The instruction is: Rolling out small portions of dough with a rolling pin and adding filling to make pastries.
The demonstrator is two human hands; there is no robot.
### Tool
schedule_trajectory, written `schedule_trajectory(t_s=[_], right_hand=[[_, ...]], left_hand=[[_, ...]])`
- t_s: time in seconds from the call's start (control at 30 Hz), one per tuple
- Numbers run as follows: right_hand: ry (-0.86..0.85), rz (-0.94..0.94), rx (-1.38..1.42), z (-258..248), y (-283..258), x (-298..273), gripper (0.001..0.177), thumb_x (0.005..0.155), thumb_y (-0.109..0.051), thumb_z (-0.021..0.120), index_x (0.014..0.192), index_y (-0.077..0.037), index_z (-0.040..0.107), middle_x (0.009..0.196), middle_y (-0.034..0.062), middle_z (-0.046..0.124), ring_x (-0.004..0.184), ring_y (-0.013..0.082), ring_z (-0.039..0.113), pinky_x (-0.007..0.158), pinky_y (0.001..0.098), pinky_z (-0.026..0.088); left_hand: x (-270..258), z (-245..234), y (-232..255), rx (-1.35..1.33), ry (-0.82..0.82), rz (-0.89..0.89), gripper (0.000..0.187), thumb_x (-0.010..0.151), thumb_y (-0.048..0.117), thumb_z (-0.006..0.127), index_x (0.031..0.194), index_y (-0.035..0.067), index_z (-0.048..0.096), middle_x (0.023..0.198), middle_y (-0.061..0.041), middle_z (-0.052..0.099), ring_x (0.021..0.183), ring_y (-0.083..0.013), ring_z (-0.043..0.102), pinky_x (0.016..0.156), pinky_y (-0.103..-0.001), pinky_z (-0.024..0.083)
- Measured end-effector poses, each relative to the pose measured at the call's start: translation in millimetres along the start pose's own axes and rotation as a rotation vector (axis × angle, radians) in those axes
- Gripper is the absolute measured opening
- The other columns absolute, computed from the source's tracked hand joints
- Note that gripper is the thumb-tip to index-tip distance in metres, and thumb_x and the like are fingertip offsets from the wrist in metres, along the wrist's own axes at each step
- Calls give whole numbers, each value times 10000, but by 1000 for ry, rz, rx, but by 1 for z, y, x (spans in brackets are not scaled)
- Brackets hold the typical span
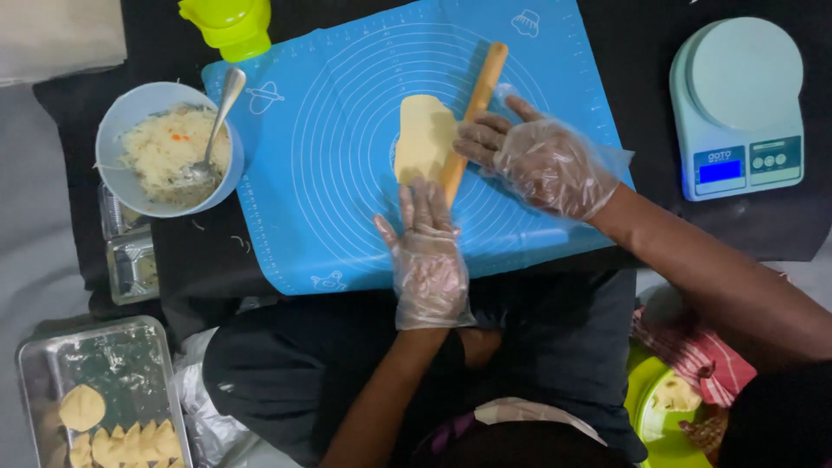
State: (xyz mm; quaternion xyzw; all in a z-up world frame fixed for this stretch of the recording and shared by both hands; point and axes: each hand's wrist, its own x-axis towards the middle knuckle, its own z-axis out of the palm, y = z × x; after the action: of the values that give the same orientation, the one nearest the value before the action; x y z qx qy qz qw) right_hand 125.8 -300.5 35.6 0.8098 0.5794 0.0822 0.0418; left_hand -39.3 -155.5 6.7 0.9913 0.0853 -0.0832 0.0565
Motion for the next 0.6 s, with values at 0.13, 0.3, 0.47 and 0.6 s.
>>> schedule_trajectory(t_s=[0.13, 0.3, 0.47, 0.6], right_hand=[[-48, -22, -89, 17, 10, -26, 717, 877, -298, 457, 1578, -164, 386, 1613, 48, 427, 1507, 266, 366, 1310, 490, 134], [-147, 180, 75, 31, 15, -47, 890, 823, -325, 601, 1636, -205, 258, 1665, 69, 334, 1528, 222, 316, 1296, 439, 127], [-162, 112, 38, 68, 21, -41, 973, 760, -477, 509, 1657, -235, 218, 1715, 65, 234, 1565, 290, 230, 1284, 476, 126], [-171, 70, -44, 64, 27, -25, 1099, 678, -347, 632, 1663, -275, 150, 1735, 69, 171, 1574, 374, 190, 1282, 556, 109]], left_hand=[[-2, 4, 16, -77, -48, 26, 716, 1042, 335, 490, 1633, 76, 181, 1715, -171, 107, 1583, -352, 50, 1156, -770, 94], [-16, 27, 26, -66, 100, 102, 686, 1026, 225, 490, 1635, 89, 206, 1709, -156, 182, 1586, -345, 118, 1189, -752, 77], [-16, 44, 17, -100, 219, 114, 744, 961, 127, 523, 1636, 87, 210, 1699, -197, 195, 1575, -380, 170, 1191, -764, 85], [-17, 49, 10, -233, 431, 161, 698, 944, 65, 553, 1605, 103, 331, 1644, -217, 350, 1530, -395, 335, 1187, -777, 157]])
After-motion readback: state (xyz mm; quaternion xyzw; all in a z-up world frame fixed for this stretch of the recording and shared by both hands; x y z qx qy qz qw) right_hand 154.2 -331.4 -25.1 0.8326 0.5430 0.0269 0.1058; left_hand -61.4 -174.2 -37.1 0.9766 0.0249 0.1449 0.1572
